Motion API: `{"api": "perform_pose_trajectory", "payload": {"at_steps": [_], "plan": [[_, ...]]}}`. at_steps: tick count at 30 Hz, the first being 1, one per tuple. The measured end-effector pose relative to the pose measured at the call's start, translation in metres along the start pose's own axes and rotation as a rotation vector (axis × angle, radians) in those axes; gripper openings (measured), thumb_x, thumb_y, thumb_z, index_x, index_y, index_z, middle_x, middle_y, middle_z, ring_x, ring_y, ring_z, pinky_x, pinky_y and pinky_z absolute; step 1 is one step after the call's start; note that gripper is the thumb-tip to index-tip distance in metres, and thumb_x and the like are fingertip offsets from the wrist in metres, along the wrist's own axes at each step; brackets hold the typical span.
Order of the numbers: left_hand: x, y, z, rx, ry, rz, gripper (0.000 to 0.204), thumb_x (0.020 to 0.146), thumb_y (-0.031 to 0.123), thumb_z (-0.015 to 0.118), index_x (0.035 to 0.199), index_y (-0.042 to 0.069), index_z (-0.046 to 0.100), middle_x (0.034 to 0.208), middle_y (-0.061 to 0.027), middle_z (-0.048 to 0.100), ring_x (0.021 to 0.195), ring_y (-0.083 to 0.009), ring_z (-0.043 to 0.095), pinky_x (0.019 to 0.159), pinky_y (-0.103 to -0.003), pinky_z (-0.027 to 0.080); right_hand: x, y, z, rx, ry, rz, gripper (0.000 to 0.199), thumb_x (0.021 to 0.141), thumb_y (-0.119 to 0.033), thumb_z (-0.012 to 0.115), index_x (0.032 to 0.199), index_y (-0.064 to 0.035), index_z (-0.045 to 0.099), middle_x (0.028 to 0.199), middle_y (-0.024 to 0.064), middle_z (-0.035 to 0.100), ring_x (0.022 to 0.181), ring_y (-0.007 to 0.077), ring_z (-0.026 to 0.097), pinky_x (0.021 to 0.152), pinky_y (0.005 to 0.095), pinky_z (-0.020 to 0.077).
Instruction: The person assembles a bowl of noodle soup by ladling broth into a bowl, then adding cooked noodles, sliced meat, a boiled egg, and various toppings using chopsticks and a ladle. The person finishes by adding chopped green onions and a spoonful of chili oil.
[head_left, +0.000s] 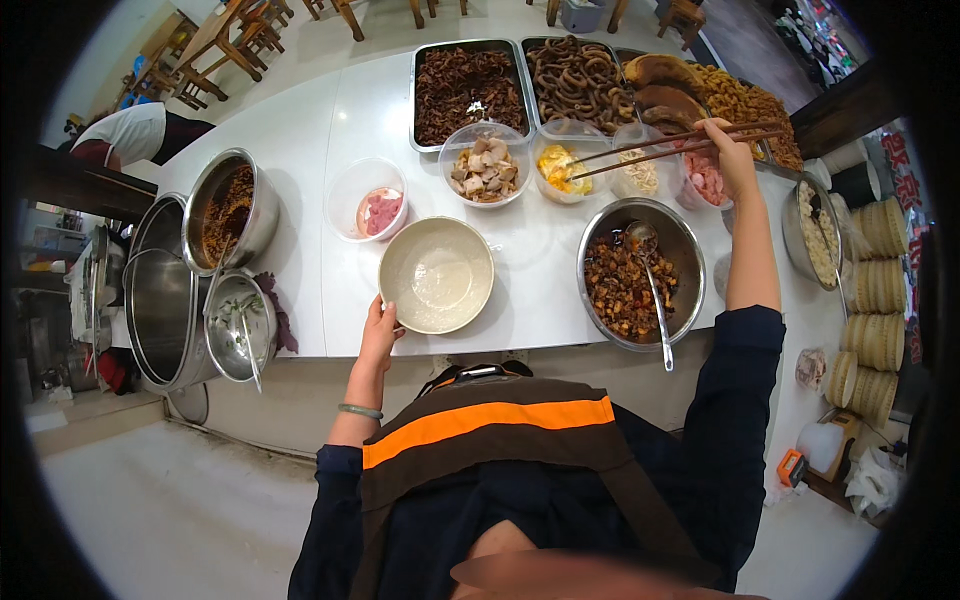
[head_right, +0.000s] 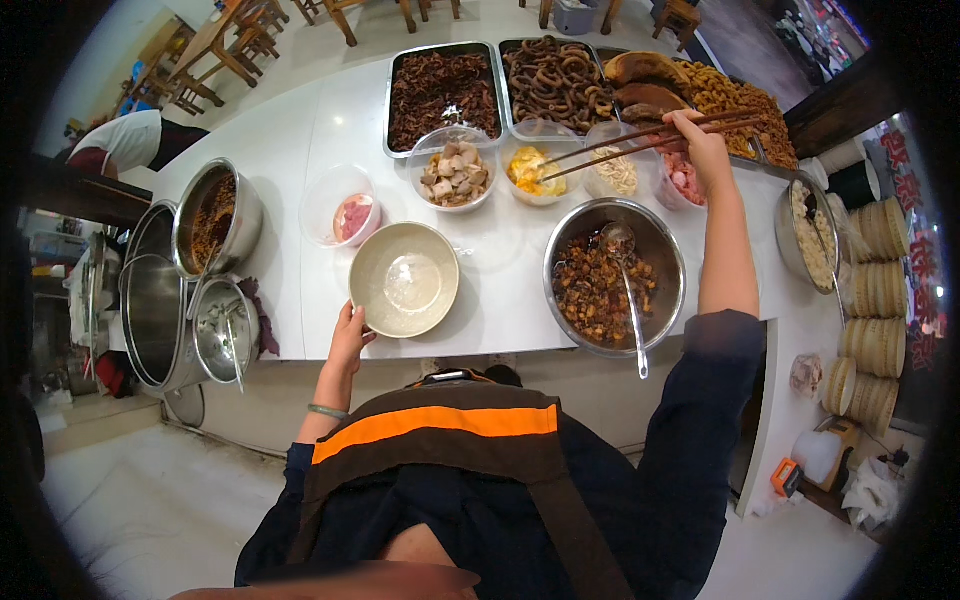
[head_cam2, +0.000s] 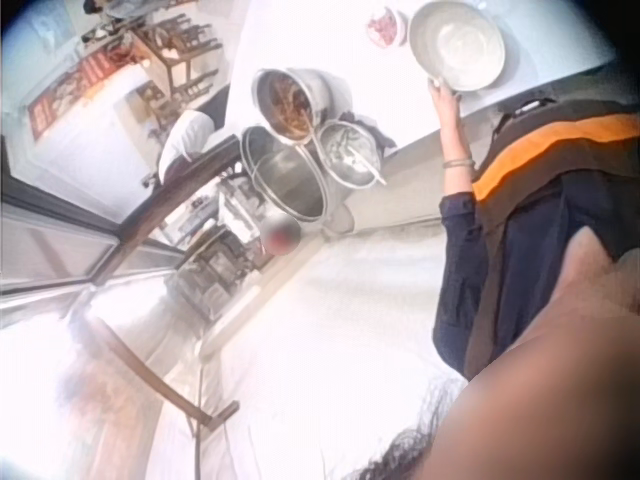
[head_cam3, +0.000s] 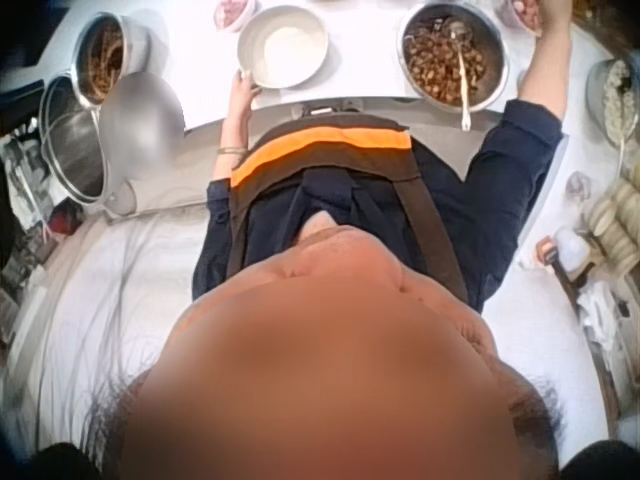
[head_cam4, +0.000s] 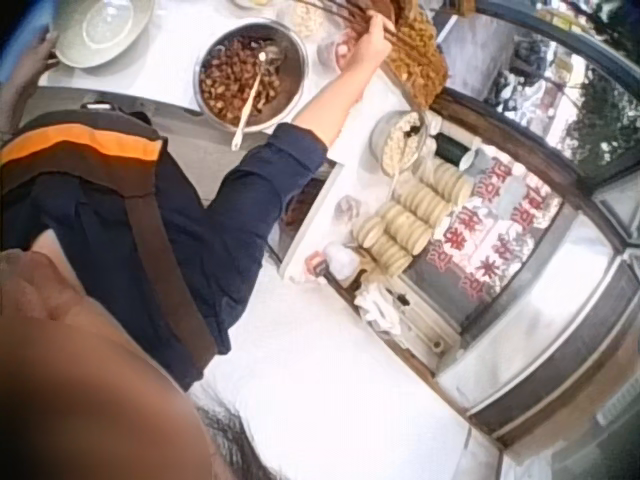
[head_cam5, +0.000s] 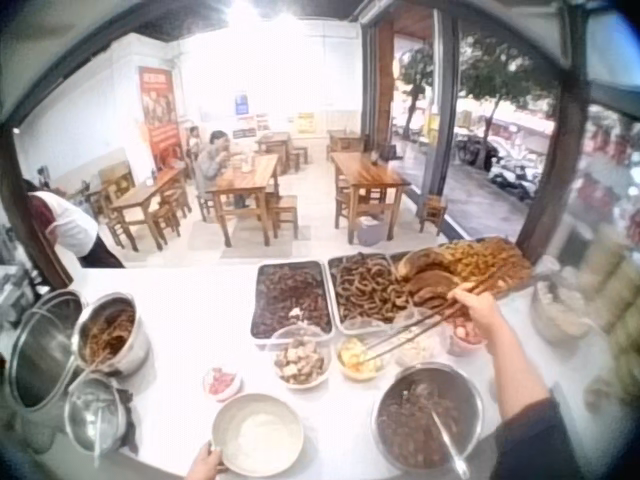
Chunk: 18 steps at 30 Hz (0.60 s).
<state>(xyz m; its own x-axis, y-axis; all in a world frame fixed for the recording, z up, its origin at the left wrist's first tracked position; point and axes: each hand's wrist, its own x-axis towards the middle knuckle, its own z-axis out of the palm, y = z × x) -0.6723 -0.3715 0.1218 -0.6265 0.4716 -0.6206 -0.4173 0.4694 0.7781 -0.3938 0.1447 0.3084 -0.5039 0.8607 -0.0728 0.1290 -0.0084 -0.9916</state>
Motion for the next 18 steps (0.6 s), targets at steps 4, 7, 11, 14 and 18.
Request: {"api": "perform_pose_trajectory", "payload": {"at_steps": [4,7,11,14,18], "plan": [[-0.002,-0.001,0.002,-0.027,0.011,0.01,0.046,0.098,0.03,0.039,0.139,0.011,0.031,0.115,-0.0045,0.052,0.09,-0.0136,0.052,0.078,-0.031,0.044,0.01,-0.009,-0.014,-0.097,-0.055,0.011,0.022,0.09,-0.026,0.054,0.098,-0.007,0.062,0.087,0.004,0.064,0.069,0.0143,0.064,0.058,0.0234,0.0497],[-0.005,0.0,0.006,-0.049,0.038,0.003,0.046,0.097,0.03,0.039,0.139,0.012,0.032,0.115,-0.0042,0.052,0.09,-0.0138,0.052,0.078,-0.031,0.043,0.019,-0.014,-0.016,-0.127,-0.067,0.031,0.022,0.091,-0.027,0.053,0.099,-0.0086,0.062,0.09,0.0033,0.063,0.071,0.0135,0.064,0.058,0.023,0.0491],[-0.004,0.002,0.008,-0.05,0.052,-0.001,0.045,0.097,0.03,0.039,0.138,0.012,0.033,0.115,-0.0039,0.053,0.091,-0.0145,0.052,0.079,-0.032,0.043,0.034,-0.012,-0.01,-0.116,-0.123,0.026,0.02,0.089,-0.026,0.055,0.094,-0.0079,0.061,0.083,0.0071,0.066,0.065,0.0162,0.065,0.053,0.0222,0.0483],[-0.005,0.0,0.009,-0.058,0.068,-0.002,0.045,0.097,0.031,0.039,0.138,0.012,0.033,0.115,-0.0041,0.053,0.091,-0.0149,0.053,0.08,-0.033,0.043,0.043,-0.013,-0.009,-0.13,-0.11,0.066,0.019,0.089,-0.026,0.056,0.094,-0.0083,0.062,0.081,0.007,0.066,0.061,0.0144,0.063,0.051,0.0208,0.0468],[-0.005,-0.001,0.01,-0.066,0.082,-0.002,0.046,0.097,0.031,0.039,0.138,0.012,0.033,0.114,-0.0043,0.053,0.091,-0.0149,0.053,0.08,-0.033,0.043,0.047,-0.025,-0.022,-0.161,-0.094,0.081,0.019,0.088,-0.026,0.057,0.094,-0.0087,0.063,0.079,0.0064,0.067,0.065,0.0121,0.065,0.052,0.0208,0.0472]]}}
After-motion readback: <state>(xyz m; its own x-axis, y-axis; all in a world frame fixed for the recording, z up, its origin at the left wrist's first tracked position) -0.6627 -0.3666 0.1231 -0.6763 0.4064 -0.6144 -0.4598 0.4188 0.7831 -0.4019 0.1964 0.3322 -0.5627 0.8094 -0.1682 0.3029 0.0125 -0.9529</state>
